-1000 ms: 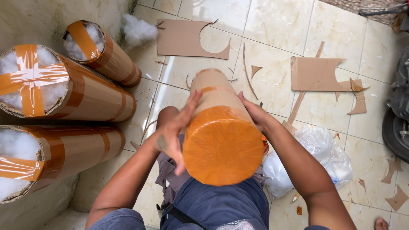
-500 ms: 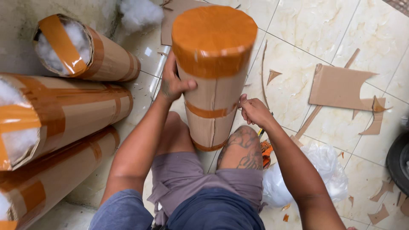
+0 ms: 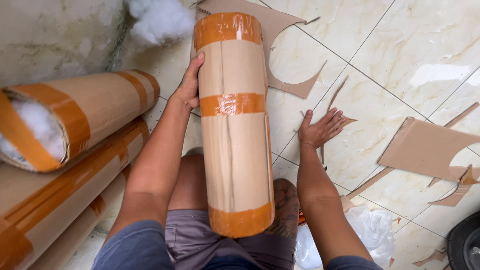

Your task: The person sits on the floor and wraps a cylindrical cardboard tube with orange packing tape using a handheld tape dispenser. They rotate the tube and apply multiple layers of tape along its length, smoothing the tape with their hands.

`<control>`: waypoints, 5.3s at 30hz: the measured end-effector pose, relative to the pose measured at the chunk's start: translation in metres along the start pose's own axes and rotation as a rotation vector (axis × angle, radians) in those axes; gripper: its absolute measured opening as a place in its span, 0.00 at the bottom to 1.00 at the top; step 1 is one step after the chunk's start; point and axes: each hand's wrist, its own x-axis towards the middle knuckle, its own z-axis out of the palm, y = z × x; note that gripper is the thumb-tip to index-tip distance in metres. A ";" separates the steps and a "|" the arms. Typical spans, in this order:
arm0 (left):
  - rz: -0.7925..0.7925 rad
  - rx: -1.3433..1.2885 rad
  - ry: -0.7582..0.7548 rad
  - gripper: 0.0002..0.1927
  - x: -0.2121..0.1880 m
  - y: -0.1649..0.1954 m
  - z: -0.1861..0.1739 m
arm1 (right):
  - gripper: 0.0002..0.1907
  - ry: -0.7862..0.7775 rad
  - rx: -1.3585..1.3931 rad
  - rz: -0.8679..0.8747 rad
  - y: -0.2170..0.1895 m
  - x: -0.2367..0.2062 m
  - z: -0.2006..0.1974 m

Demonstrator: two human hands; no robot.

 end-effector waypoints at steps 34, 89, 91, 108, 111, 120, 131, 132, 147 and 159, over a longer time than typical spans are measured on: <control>-0.143 0.174 -0.057 0.48 -0.121 -0.136 -0.036 | 0.80 -0.060 0.477 -1.131 0.044 -0.094 -0.052; 0.472 0.688 -0.377 0.55 -0.293 -0.317 -0.092 | 0.58 0.070 0.993 -0.490 0.190 -0.499 0.005; 0.394 0.597 -0.330 0.50 -0.293 -0.319 -0.092 | 0.50 -0.068 1.130 -0.367 0.198 -0.497 0.007; 0.076 0.425 0.058 0.48 -0.254 -0.351 -0.094 | 0.25 0.119 0.111 0.363 0.334 -0.457 0.011; 0.327 0.650 0.245 0.56 -0.259 -0.357 -0.088 | 0.21 0.231 0.281 0.390 0.340 -0.462 0.004; 0.335 0.861 0.187 0.70 -0.289 -0.355 -0.049 | 0.19 0.153 1.777 0.102 0.257 -0.454 0.001; 0.582 0.704 -0.019 0.29 -0.214 -0.405 -0.110 | 0.15 0.142 1.485 -0.097 0.192 -0.451 -0.015; 0.654 1.079 0.073 0.25 -0.213 -0.410 -0.110 | 0.16 0.126 1.470 -0.096 0.190 -0.451 -0.018; 0.854 1.174 0.048 0.29 -0.300 -0.363 -0.031 | 0.18 -0.125 1.309 -0.427 0.248 -0.437 -0.039; -0.188 1.174 -0.610 0.40 -0.291 -0.288 0.077 | 0.17 0.031 0.963 -0.749 0.246 -0.418 -0.050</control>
